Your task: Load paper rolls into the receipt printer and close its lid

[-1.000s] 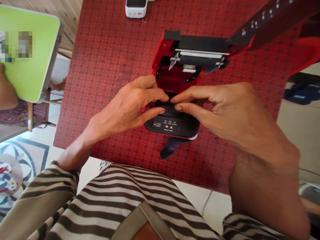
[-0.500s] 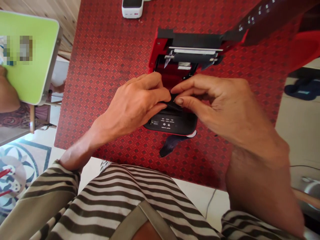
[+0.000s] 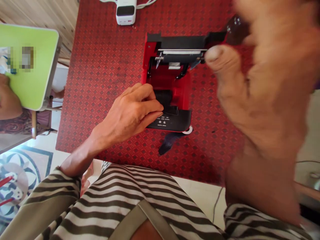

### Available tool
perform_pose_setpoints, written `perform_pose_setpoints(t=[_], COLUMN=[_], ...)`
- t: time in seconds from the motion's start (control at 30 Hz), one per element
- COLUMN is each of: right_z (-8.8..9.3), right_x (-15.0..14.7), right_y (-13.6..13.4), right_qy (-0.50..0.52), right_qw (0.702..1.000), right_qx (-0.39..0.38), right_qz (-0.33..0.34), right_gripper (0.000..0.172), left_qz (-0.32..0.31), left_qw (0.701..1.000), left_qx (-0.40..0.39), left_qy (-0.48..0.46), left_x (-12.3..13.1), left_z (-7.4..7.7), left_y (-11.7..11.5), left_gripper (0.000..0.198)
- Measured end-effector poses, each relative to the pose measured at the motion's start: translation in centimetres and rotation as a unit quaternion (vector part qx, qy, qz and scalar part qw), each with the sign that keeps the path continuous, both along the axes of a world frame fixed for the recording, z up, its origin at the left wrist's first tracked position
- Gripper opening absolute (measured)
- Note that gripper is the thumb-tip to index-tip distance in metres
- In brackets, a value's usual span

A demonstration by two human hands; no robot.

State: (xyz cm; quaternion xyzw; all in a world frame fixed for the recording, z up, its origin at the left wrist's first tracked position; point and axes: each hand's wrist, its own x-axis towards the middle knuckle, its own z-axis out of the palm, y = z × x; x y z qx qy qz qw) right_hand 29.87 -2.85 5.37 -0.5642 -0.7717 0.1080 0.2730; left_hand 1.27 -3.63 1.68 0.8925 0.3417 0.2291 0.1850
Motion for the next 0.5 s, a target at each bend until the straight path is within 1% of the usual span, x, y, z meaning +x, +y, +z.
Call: perform_pose_setpoints(t=[0.07,0.17,0.33,0.4,0.5], right_z=[-0.5,-0.5,-0.5,-0.9,-2.1], right_x=[-0.3,-0.7,-1.1,-1.1,-1.0], right_y=[0.5,-0.5,-3.8,-4.8,-6.1], right_qy=[-0.016,-0.026,0.002,0.007,0.013], right_qw=[0.999,0.997,0.998,0.998,0.998], right_qx=[0.041,0.068,0.058,0.055,0.056], right_qz=[0.002,-0.008,0.003,0.005,0.017], right_gripper=[0.058,0.051,0.041,0.039,0.040], left_qz=[0.001,0.004,0.023,0.030,0.039], left_qw=[1.000,1.000,0.999,0.999,0.997], left_qx=[0.012,0.031,0.028,0.024,0.036], left_qy=[0.004,0.003,0.022,0.036,0.053], left_x=[0.0,0.0,0.1,0.1,0.1], left_z=[-0.1,-0.2,-0.3,-0.2,0.0], left_y=[-0.2,-0.6,-1.3,-1.7,-2.2], left_gripper=[0.029,0.028,0.031,0.030,0.029])
